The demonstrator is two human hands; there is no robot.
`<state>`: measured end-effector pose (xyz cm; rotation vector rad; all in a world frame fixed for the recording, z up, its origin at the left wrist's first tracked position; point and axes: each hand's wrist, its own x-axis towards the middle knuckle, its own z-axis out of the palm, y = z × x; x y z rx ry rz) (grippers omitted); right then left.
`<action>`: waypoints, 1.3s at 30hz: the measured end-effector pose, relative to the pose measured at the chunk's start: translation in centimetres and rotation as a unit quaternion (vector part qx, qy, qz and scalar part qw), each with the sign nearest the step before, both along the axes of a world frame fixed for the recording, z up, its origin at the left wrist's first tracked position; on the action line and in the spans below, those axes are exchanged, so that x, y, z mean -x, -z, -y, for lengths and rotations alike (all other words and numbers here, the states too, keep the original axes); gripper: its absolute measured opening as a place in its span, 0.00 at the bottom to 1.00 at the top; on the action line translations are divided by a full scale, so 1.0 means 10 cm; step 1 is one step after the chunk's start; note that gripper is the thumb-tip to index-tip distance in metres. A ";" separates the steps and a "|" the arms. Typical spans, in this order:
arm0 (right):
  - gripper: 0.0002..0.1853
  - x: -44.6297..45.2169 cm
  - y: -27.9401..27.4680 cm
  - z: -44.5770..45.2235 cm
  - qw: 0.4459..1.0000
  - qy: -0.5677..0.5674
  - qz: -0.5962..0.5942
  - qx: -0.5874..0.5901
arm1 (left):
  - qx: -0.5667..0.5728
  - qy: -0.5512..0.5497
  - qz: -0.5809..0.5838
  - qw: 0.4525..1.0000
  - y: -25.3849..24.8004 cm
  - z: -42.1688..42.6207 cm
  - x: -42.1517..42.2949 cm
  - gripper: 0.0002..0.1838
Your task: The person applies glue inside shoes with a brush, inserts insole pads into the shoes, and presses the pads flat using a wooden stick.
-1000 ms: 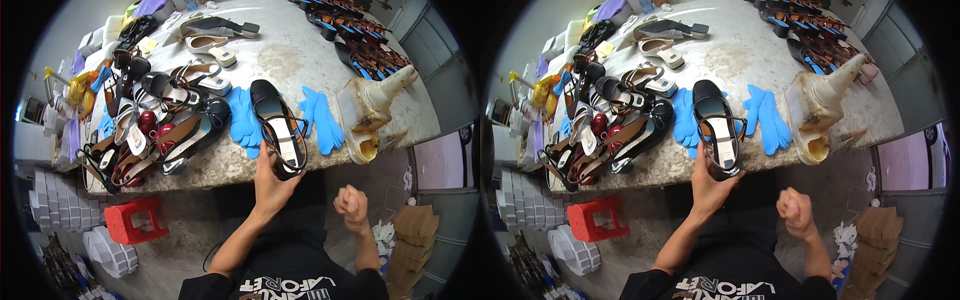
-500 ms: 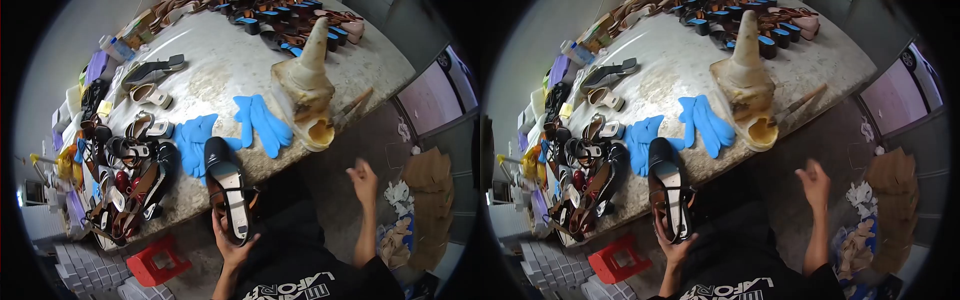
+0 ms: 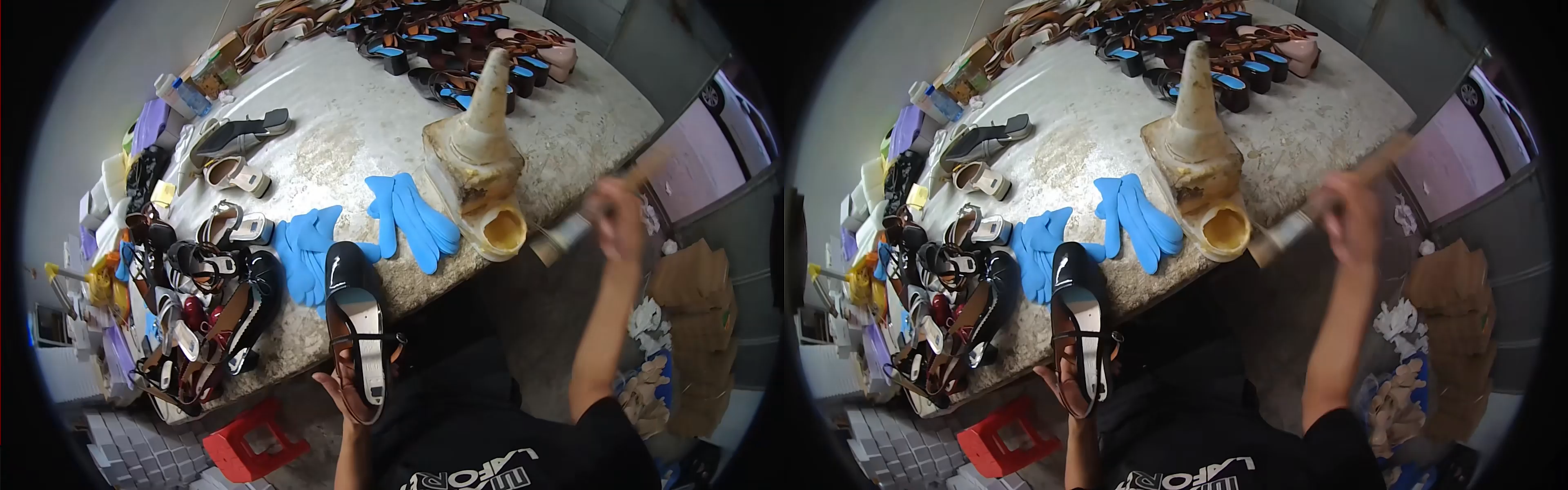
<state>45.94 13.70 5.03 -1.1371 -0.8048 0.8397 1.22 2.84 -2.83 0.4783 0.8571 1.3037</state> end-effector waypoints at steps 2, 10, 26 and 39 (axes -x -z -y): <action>0.18 0.24 -0.73 0.65 0.991 -0.062 0.096 -0.075 | -0.009 0.022 -0.054 0.998 0.03 0.06 0.03 0.50; 0.16 0.93 -0.76 0.42 0.921 -0.100 0.376 0.033 | 0.066 -0.004 -0.244 0.968 -0.06 0.08 0.08 0.51; 0.17 0.52 -1.04 0.66 0.861 -0.121 0.489 0.072 | 0.011 0.048 -0.004 0.999 -0.14 0.04 -0.04 0.53; 0.11 1.53 -0.59 1.22 0.931 -0.157 0.031 -0.327 | 0.017 0.052 -0.240 0.969 -0.48 0.07 -0.35 0.61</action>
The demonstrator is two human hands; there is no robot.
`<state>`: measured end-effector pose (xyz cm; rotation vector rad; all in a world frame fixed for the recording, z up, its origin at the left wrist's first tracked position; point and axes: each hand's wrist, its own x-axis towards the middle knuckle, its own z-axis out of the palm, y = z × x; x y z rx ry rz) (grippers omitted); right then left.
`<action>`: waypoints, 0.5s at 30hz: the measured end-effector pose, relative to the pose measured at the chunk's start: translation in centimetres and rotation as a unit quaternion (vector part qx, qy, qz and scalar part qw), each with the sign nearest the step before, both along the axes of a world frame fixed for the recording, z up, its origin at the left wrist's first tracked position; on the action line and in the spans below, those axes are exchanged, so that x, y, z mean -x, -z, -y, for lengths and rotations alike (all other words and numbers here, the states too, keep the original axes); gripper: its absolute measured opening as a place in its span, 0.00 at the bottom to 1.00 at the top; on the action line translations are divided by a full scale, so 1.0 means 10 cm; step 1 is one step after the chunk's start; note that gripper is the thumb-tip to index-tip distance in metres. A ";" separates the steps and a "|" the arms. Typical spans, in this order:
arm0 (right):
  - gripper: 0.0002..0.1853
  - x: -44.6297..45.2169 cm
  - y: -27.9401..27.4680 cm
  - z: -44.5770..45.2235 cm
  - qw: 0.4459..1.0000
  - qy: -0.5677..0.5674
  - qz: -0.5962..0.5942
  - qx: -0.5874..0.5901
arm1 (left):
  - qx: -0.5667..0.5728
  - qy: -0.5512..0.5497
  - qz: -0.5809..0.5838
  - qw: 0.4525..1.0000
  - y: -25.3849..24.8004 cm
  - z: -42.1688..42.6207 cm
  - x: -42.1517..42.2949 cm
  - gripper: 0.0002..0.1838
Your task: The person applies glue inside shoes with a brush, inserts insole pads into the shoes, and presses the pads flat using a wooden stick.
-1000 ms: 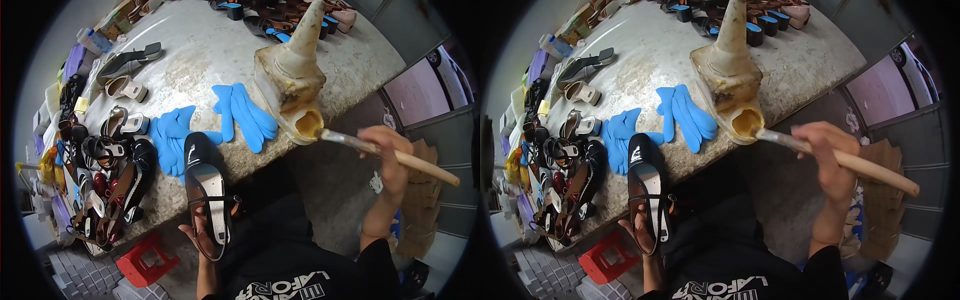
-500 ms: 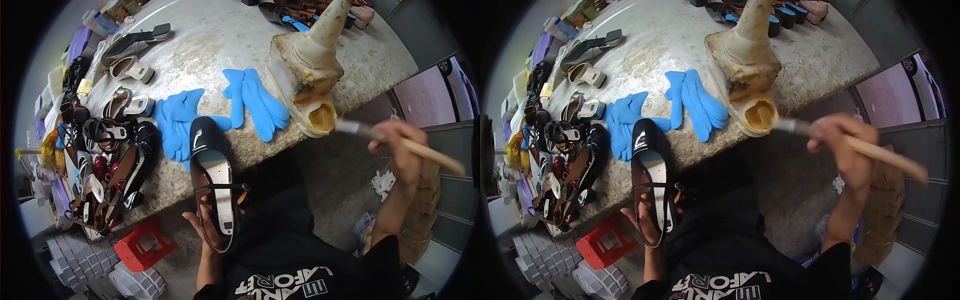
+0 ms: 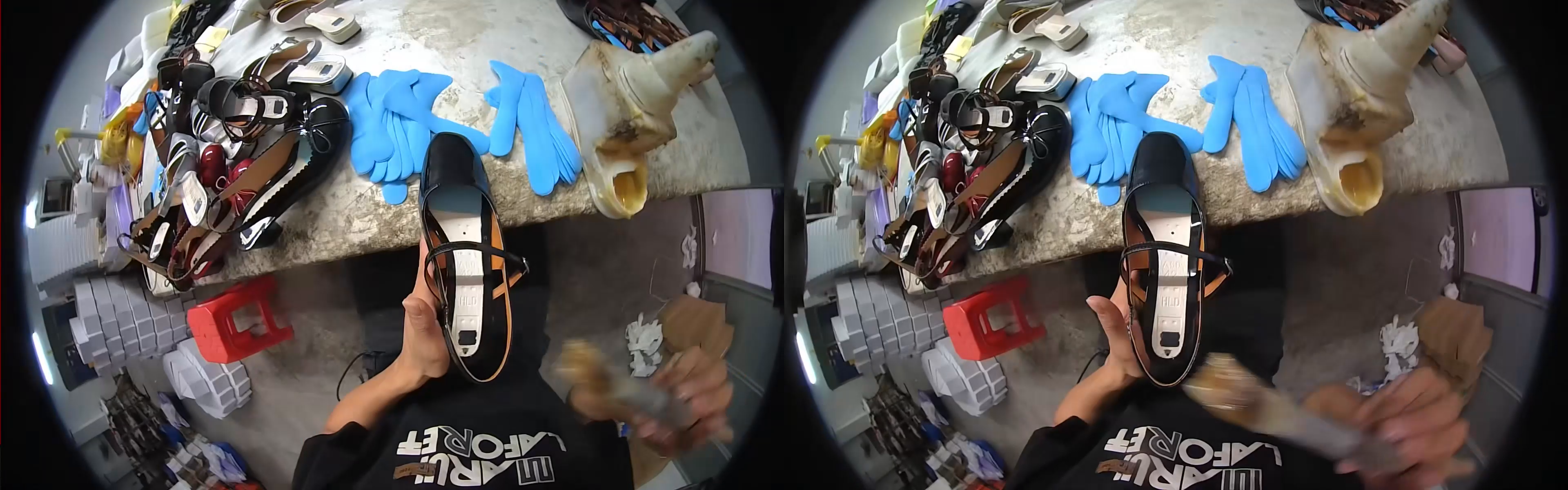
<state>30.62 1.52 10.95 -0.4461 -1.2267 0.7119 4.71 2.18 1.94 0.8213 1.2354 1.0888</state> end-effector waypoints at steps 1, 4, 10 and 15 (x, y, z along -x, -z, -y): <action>0.11 0.18 -0.04 0.00 0.999 -0.050 0.013 0.001 | 0.001 -0.004 0.008 1.000 -0.02 0.00 -0.01 0.60; 0.09 0.58 -0.09 -0.10 0.959 0.079 0.266 -0.061 | -0.007 -0.011 0.027 1.000 -0.04 -0.03 -0.01 0.59; 0.08 0.95 0.12 -0.09 0.908 0.148 0.389 0.032 | -0.003 0.000 0.055 0.998 0.00 -0.01 0.04 0.59; 0.04 1.37 0.79 -0.72 0.893 0.180 0.410 0.049 | -0.056 0.014 0.078 0.995 0.02 -0.05 0.09 0.60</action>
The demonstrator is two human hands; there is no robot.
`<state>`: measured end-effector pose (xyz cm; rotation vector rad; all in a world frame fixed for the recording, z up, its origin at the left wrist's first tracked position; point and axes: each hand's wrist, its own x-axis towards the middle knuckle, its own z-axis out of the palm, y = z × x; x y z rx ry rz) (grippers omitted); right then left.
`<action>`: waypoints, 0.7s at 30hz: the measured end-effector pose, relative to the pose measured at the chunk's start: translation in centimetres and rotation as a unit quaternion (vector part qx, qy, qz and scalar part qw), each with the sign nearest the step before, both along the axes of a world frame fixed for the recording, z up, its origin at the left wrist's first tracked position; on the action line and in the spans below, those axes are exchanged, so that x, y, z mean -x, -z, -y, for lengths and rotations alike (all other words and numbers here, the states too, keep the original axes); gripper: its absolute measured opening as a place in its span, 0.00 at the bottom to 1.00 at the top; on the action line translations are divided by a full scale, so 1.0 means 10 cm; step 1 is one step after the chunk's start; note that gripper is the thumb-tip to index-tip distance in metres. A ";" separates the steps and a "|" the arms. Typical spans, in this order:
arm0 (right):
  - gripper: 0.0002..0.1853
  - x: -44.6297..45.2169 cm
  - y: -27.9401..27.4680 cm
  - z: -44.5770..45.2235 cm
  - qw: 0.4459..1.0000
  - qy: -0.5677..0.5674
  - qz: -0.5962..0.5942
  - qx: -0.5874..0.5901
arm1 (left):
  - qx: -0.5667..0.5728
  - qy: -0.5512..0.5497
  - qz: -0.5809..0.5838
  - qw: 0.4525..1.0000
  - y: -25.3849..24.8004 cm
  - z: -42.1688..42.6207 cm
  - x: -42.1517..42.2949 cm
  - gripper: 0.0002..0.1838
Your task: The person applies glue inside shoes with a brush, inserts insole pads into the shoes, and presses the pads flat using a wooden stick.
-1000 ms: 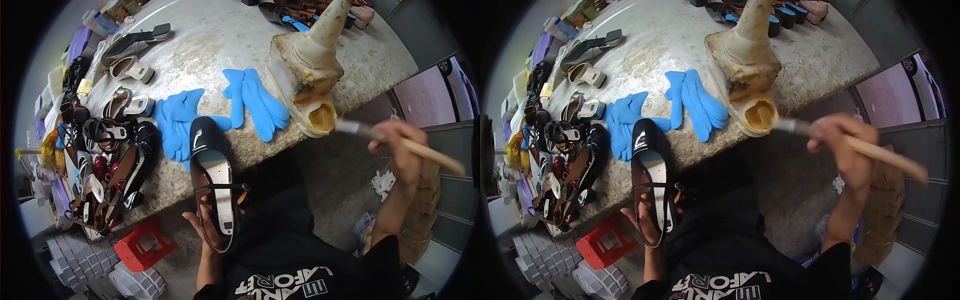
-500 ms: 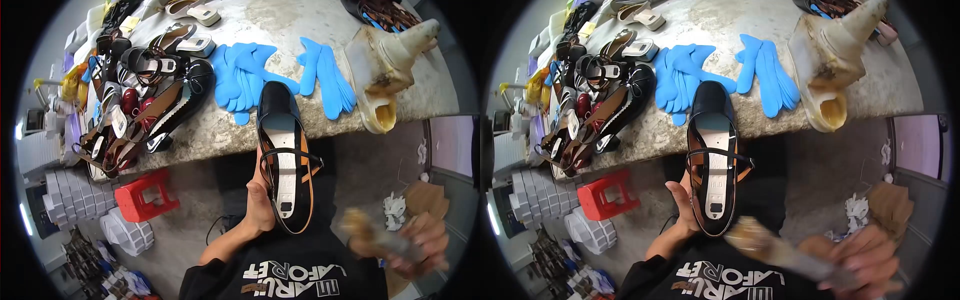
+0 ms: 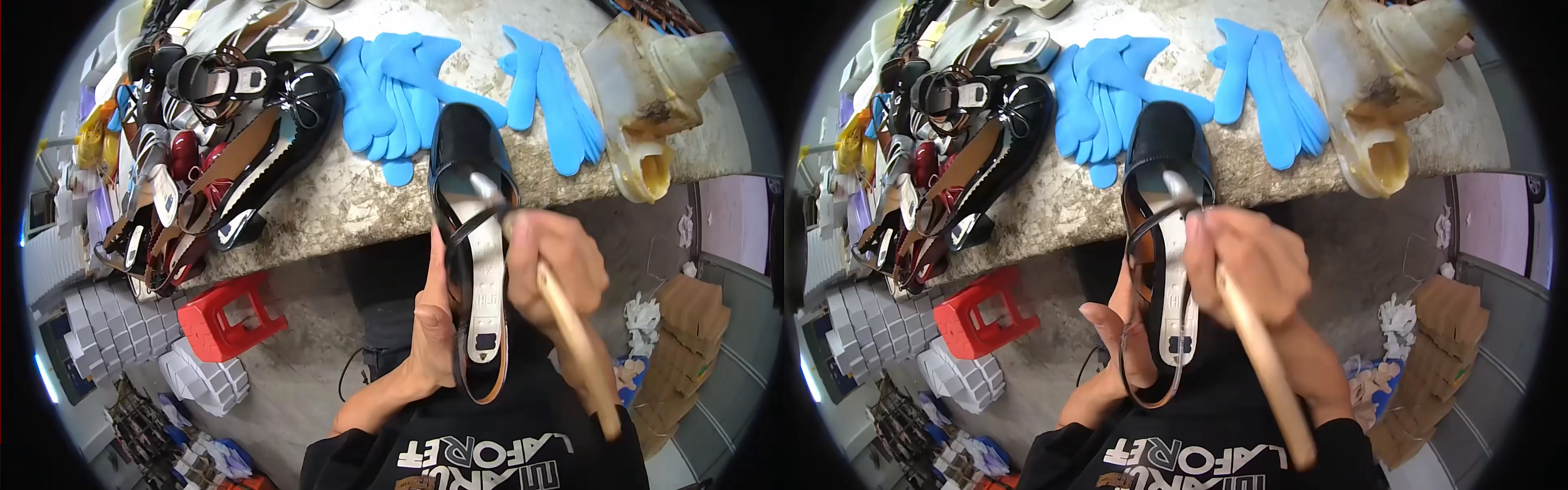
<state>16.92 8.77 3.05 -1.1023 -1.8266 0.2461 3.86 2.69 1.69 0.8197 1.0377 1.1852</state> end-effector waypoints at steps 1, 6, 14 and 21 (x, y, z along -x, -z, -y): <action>0.04 0.05 0.12 -0.03 0.999 0.021 -0.045 0.012 | -0.015 -0.003 -0.015 1.000 0.00 -0.02 0.02 0.61; 0.03 -0.01 0.10 0.03 0.997 0.009 -0.046 0.062 | 0.024 0.034 -0.012 0.999 0.00 -0.06 0.11 0.66; 0.06 -0.05 0.08 -0.01 0.993 -0.004 -0.101 0.054 | 0.079 0.061 -0.019 0.995 0.02 -0.06 0.20 0.72; 0.07 -0.11 -0.02 0.14 0.982 0.026 -0.147 0.113 | 0.105 0.028 -0.107 0.988 0.05 0.01 0.18 0.72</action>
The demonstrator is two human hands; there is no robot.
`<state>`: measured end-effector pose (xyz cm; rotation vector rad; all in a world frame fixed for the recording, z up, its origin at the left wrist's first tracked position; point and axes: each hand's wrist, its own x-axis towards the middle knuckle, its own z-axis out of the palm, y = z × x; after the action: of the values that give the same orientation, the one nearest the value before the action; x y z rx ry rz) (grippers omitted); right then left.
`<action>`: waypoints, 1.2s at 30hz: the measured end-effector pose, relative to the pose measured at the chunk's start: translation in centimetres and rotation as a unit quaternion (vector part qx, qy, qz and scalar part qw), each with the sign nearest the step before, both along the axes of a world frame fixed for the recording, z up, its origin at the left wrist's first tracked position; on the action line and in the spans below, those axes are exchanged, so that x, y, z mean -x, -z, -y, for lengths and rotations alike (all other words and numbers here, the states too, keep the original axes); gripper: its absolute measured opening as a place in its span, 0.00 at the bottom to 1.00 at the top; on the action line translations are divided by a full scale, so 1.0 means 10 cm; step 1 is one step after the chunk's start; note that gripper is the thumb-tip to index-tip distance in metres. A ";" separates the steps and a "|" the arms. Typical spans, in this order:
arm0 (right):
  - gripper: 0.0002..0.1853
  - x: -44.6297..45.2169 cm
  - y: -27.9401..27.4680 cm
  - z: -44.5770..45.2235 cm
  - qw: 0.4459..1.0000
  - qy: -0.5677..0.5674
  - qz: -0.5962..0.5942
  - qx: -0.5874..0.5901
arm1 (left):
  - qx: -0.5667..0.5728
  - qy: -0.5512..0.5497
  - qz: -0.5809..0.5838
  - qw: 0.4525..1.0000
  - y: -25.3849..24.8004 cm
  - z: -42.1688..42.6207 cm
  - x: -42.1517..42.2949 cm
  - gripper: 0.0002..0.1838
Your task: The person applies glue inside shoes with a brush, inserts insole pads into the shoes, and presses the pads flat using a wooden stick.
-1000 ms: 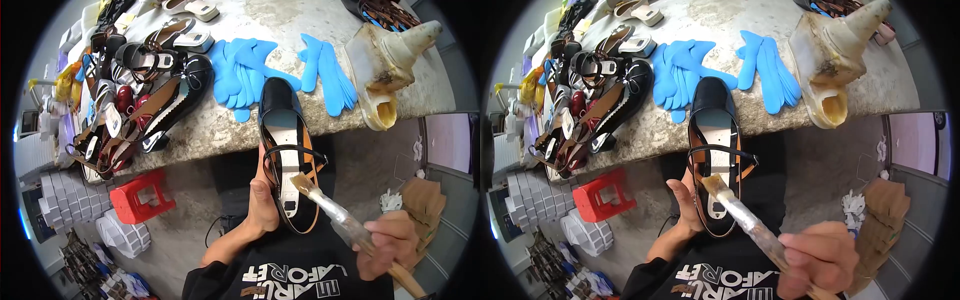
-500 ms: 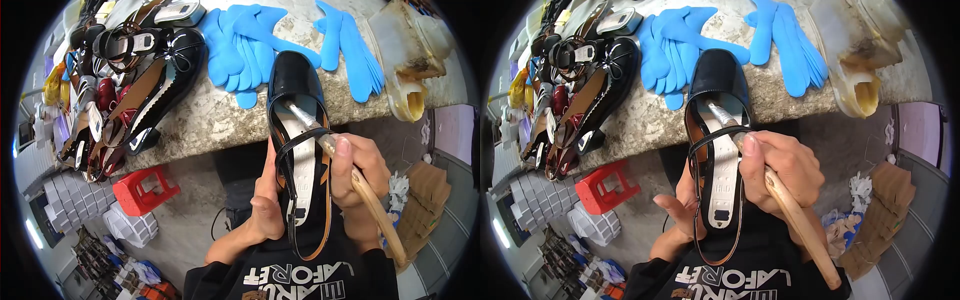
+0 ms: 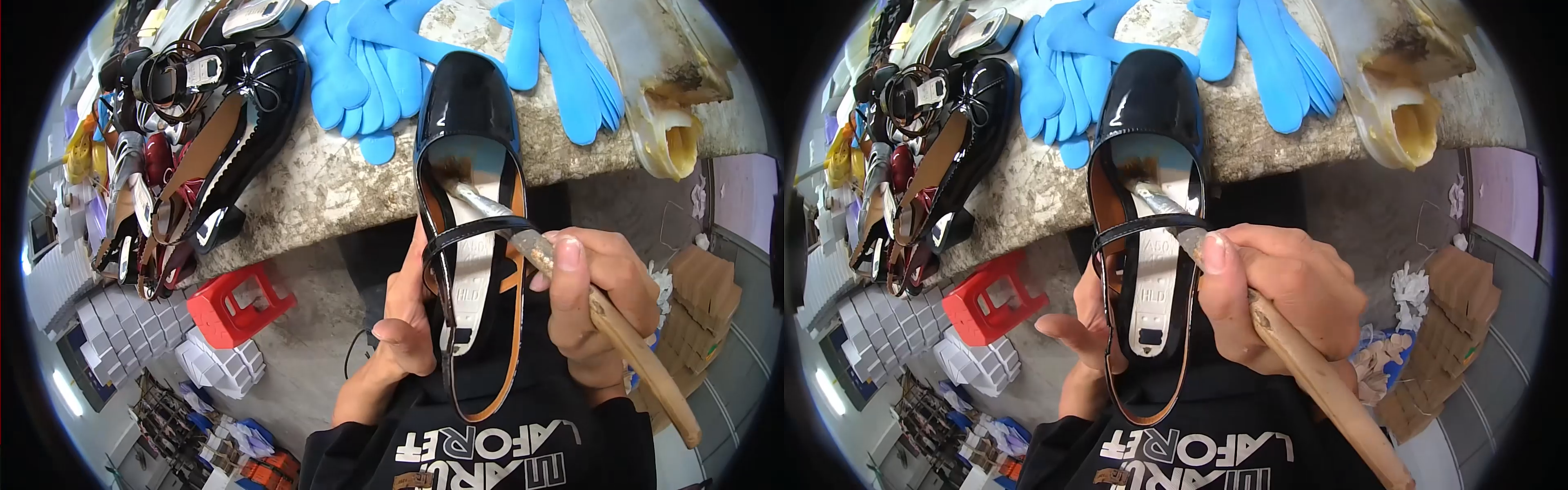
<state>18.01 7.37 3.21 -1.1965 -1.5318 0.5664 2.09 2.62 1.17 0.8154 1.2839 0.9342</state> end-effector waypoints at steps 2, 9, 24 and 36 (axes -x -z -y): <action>0.08 -0.05 -0.07 0.05 1.000 0.012 0.013 0.026 | 0.005 -0.002 -0.008 1.000 -0.02 -0.03 -0.01 0.72; 0.09 -0.22 -0.30 0.25 0.995 -0.004 0.049 0.088 | -0.024 0.027 -0.013 0.999 -0.04 -0.11 0.04 0.73; 0.05 -0.32 -0.38 0.51 0.981 -0.190 -0.003 0.029 | -0.130 0.091 0.019 0.987 0.05 -0.11 0.13 0.65; 0.07 -0.43 -0.30 0.09 0.916 -0.392 -0.050 -0.068 | -0.093 0.023 -0.014 0.995 0.02 -0.08 0.09 0.67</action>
<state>22.31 6.49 6.24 -0.3935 -1.9056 1.0001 1.16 3.45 0.92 1.0006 1.2092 1.0190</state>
